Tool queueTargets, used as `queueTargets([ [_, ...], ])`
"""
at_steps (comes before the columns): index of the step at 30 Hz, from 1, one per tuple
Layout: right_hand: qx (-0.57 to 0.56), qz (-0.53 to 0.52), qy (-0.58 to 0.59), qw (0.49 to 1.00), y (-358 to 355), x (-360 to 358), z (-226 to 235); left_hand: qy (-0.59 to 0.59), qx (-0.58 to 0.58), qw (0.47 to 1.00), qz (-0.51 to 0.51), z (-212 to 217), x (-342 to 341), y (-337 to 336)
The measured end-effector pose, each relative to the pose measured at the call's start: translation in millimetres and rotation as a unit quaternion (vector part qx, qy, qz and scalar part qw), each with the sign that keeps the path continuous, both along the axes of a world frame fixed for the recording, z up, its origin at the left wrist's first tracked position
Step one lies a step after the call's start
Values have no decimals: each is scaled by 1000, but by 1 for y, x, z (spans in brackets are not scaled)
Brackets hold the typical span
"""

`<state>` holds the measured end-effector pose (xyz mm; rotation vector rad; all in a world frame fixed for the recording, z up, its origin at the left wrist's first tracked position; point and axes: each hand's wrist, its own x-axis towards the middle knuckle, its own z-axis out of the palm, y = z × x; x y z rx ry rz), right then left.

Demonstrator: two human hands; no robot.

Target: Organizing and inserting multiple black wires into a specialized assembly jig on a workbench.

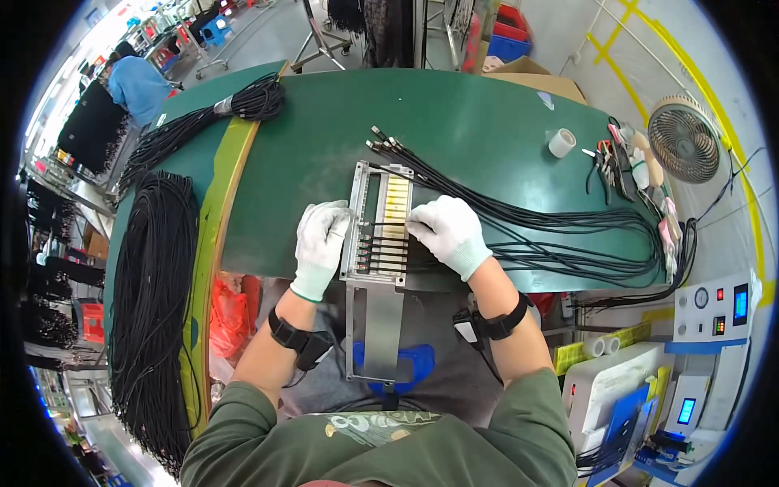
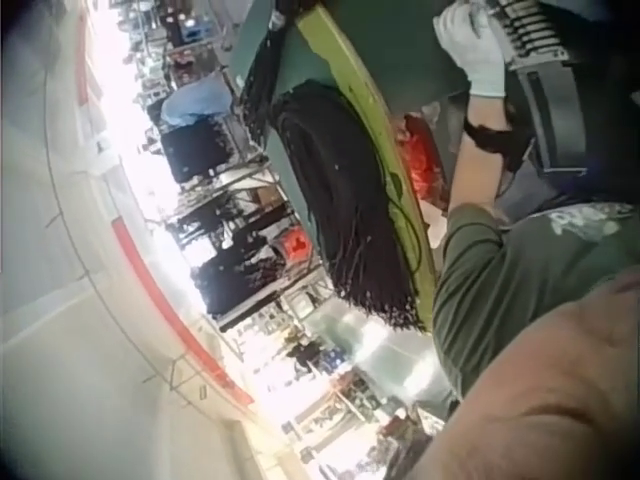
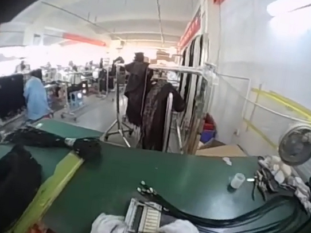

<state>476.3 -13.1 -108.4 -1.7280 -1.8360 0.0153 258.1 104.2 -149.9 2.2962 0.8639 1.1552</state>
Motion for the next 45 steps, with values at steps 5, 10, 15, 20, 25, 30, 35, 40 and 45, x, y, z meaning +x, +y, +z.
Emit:
queueTargets([
  [5,-21,18,-19,999,-2,6,-8,30,-18,999,2,0,-1,-4],
  [10,-30,18,-56,998,-3,4,-6,22,0,1000,7,-2,-3,-4],
  [15,-18,15,-72,997,0,0,-5,40,-28,998,-43,9,0,-7],
  [20,-37,9,-86,996,-1,-4,-4,112,86,985,-102,20,11,-24],
  [25,-44,1,-38,998,9,20,-5,192,105,968,-122,22,14,-25],
  [30,0,-158,-121,980,25,38,-10,180,90,973,-109,15,16,-27],
  [35,-61,-205,-126,969,31,40,-12,180,89,973,-112,15,13,-25],
  [40,-54,-198,-121,971,28,48,-14,174,70,975,-118,14,13,-23],
  [45,-45,-180,-115,976,28,45,-14,182,52,974,-124,12,16,-19],
])
